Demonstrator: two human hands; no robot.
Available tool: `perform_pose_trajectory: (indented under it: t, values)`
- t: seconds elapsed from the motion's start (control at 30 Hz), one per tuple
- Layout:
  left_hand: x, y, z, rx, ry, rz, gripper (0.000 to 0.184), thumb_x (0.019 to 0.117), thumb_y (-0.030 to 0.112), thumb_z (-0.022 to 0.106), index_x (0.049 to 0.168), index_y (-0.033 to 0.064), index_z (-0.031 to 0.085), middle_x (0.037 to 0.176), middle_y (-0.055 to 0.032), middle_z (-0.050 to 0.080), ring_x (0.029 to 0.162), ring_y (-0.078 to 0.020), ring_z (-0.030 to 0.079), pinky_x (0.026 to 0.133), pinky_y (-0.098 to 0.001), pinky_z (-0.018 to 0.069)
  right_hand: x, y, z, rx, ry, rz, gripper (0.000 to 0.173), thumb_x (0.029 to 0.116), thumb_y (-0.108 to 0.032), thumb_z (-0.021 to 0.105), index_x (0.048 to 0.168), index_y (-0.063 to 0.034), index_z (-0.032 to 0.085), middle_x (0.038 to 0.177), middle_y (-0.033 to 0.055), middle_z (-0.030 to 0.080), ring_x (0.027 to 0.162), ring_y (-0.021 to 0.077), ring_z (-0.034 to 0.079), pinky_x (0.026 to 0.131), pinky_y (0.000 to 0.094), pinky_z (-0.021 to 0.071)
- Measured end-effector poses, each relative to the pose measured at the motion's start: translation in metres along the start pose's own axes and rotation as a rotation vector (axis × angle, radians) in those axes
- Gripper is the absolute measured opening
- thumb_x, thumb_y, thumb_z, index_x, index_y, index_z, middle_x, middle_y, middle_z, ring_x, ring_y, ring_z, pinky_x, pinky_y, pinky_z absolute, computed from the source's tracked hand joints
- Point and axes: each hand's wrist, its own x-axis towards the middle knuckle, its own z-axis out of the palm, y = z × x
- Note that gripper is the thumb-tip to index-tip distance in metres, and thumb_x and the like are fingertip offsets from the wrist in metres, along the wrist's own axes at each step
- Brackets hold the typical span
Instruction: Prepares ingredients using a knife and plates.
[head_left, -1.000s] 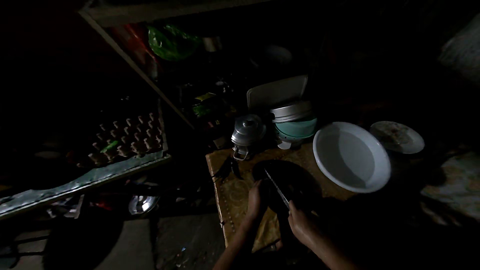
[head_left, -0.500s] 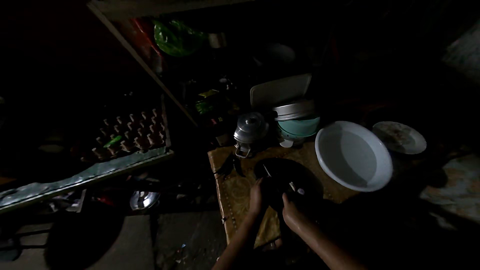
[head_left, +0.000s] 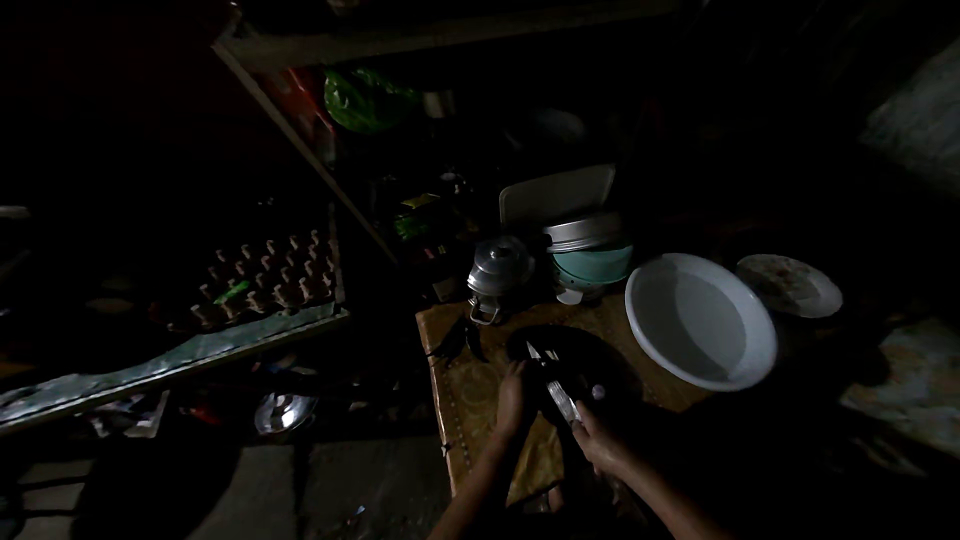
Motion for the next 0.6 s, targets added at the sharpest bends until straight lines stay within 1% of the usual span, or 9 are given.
perform_pose_trajectory:
  t: [0.03,0.07,0.1,0.2,0.23,0.3,0.37,0.47,0.6]
  values:
    - [0.000,0.002,0.000,0.041,-0.015,0.007,0.030,0.1009,0.022,0.061,0.126,0.0075,0.069,0.128,-0.0138,0.065,0.115,-0.0264,0.065,0.101,-0.0422,0.0527,0.001,0.003,0.000,0.027,0.003,0.005,0.049,0.1108,-0.031,0.036,0.154,-0.0096,0.036,0.114,0.0236,0.064,0.084,0.0342,0.069,0.077,0.0506,0.0578]
    - [0.001,0.004,0.001,0.083,-0.040,0.012,0.031,0.1015,0.023,0.060,0.128,0.0088,0.068,0.132,-0.0147,0.063,0.118,-0.0278,0.064,0.102,-0.0433,0.0522,0.000,0.003,-0.001,0.028,0.010,0.021,0.050,0.1113,-0.031,0.036,0.156,-0.0093,0.034,0.119,0.0241,0.064,0.089,0.0353,0.070,0.080,0.0512,0.0576]
    - [0.003,0.007,0.002,0.114,-0.064,0.014,0.032,0.1016,0.023,0.060,0.130,0.0108,0.068,0.133,-0.0151,0.062,0.119,-0.0283,0.063,0.102,-0.0436,0.0520,-0.002,0.003,-0.003,0.001,0.024,0.032,0.049,0.1112,-0.030,0.036,0.155,-0.0086,0.035,0.124,0.0239,0.063,0.096,0.0361,0.070,0.084,0.0520,0.0572]
    - [0.005,0.007,0.006,0.114,-0.059,0.021,0.033,0.1009,0.019,0.061,0.132,0.0126,0.068,0.132,-0.0152,0.062,0.115,-0.0275,0.064,0.099,-0.0421,0.0538,-0.011,-0.004,-0.009,-0.094,0.052,0.053,0.046,0.1105,-0.027,0.037,0.152,-0.0072,0.039,0.129,0.0231,0.063,0.115,0.0384,0.065,0.097,0.0550,0.0524]
    - [0.003,0.006,0.004,0.098,-0.050,0.016,0.033,0.1004,0.018,0.061,0.133,0.0116,0.067,0.133,-0.0154,0.061,0.115,-0.0268,0.065,0.099,-0.0408,0.0540,-0.015,-0.007,-0.012,-0.113,0.051,0.058,0.045,0.1108,-0.027,0.036,0.151,-0.0074,0.040,0.127,0.0227,0.064,0.118,0.0385,0.065,0.098,0.0553,0.0515]
    - [-0.001,0.006,-0.001,0.071,-0.024,0.006,0.031,0.0995,0.018,0.063,0.129,0.0093,0.068,0.132,-0.0145,0.062,0.112,-0.0253,0.066,0.098,-0.0399,0.0545,-0.021,-0.011,-0.014,-0.143,0.040,0.063,0.043,0.1111,-0.027,0.036,0.150,-0.0091,0.040,0.124,0.0218,0.066,0.116,0.0382,0.065,0.097,0.0552,0.0520]
    - [-0.004,0.005,-0.004,0.055,-0.016,0.016,0.027,0.0997,0.020,0.063,0.124,0.0087,0.070,0.129,-0.0131,0.064,0.111,-0.0239,0.066,0.098,-0.0399,0.0545,-0.026,-0.015,-0.014,-0.171,0.025,0.080,0.044,0.1114,-0.029,0.036,0.152,-0.0113,0.039,0.124,0.0212,0.066,0.116,0.0382,0.066,0.097,0.0553,0.0523]
    - [0.000,0.003,-0.002,0.097,-0.028,0.054,0.022,0.1000,0.016,0.062,0.118,0.0086,0.073,0.124,-0.0111,0.067,0.113,-0.0234,0.065,0.100,-0.0401,0.0532,-0.028,-0.019,-0.013,-0.216,0.026,0.086,0.043,0.1112,-0.028,0.036,0.150,-0.0099,0.041,0.124,0.0220,0.066,0.115,0.0392,0.066,0.096,0.0564,0.0528]
    - [0.001,-0.001,0.003,0.115,-0.004,0.091,0.020,0.1003,0.013,0.060,0.113,0.0057,0.075,0.121,-0.0115,0.068,0.112,-0.0251,0.066,0.099,-0.0423,0.0538,-0.024,-0.022,-0.003,-0.240,0.018,0.102,0.043,0.1110,-0.027,0.037,0.150,-0.0094,0.040,0.126,0.0224,0.065,0.117,0.0396,0.065,0.097,0.0570,0.0526]
